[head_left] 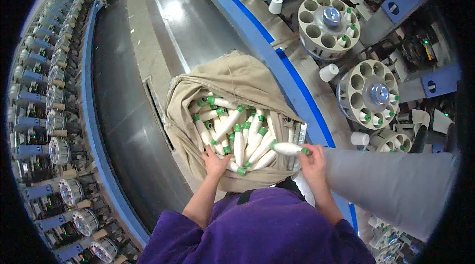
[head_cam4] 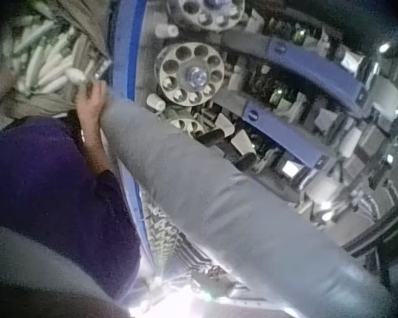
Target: The person repeatedly picks white spools with green ends from a cloth bag and places them into slots on rotating circular fixtures on a textile machine. The person moves along the machine row, refilling empty slots as needed.
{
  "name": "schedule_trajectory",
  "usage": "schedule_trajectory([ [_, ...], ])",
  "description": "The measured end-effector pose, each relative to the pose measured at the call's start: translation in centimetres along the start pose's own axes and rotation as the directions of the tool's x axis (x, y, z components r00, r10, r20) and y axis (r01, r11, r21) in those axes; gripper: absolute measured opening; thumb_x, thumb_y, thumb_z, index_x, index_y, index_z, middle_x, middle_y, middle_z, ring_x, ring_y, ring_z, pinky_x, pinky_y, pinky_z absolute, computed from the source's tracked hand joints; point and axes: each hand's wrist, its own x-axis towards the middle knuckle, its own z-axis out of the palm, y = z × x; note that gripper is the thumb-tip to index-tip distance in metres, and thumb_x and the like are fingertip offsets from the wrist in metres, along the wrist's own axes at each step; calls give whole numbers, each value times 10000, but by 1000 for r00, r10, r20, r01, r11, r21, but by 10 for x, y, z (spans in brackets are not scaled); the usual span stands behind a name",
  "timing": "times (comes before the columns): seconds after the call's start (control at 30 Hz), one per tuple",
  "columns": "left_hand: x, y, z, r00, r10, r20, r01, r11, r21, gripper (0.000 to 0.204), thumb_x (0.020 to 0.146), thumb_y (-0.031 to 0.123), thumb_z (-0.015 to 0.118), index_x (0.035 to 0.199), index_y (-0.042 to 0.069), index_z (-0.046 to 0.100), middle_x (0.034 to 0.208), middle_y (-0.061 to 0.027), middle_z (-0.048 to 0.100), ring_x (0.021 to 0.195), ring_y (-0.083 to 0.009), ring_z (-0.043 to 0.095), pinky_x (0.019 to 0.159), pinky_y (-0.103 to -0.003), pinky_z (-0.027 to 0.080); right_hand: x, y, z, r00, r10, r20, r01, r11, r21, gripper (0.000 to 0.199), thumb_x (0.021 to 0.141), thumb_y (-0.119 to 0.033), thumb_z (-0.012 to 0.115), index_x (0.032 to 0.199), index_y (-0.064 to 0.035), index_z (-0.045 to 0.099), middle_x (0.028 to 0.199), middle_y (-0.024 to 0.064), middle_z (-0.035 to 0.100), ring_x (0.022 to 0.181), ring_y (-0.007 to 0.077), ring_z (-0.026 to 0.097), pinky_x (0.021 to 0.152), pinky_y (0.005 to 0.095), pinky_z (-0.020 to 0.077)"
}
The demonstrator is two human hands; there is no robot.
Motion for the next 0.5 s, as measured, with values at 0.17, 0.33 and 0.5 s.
schedule_trajectory([
  [0.17, -9, 6, 3, 978, 109, -178, -181, 867, -465, 828, 647, 58, 597, 1363, -6, 185, 1135, -242, 488, 992, -349, 538, 861, -414, 454, 37, -41, -13, 968, -108, -225, 198, 882, 429, 152, 882, -158, 529, 915, -10, 524, 805, 86, 528, 698, 190, 527, 770, 328, 439],
  [0.33, 7, 33, -43, 992, -39, 124, 123, 589, -799, 345, 726, 90, 570, 1045, -27, 510, 865, -168, 598, 642, -208, 581, 558, -323, 496, 40, -20, 55, 751, 230, 618, -127, 970, -207, 362, 838, -396, 580, 1017, -83, 552, 744, 202, 641, 749, 314, 651, 699, 407, 496],
  [0.5, 81, 42, -38, 875, 245, 418, -307, 948, 88, 414, 744, 213, 580, 1109, 20, 564, 992, -249, 600, 846, -299, 622, 747, -392, 497, 0, 27, 162, 352, 312, 883, 338, 837, -430, 387, 766, -195, 552, 1150, -151, 562, 1013, 160, 631, 918, 306, 622, 756, 436, 502],
])
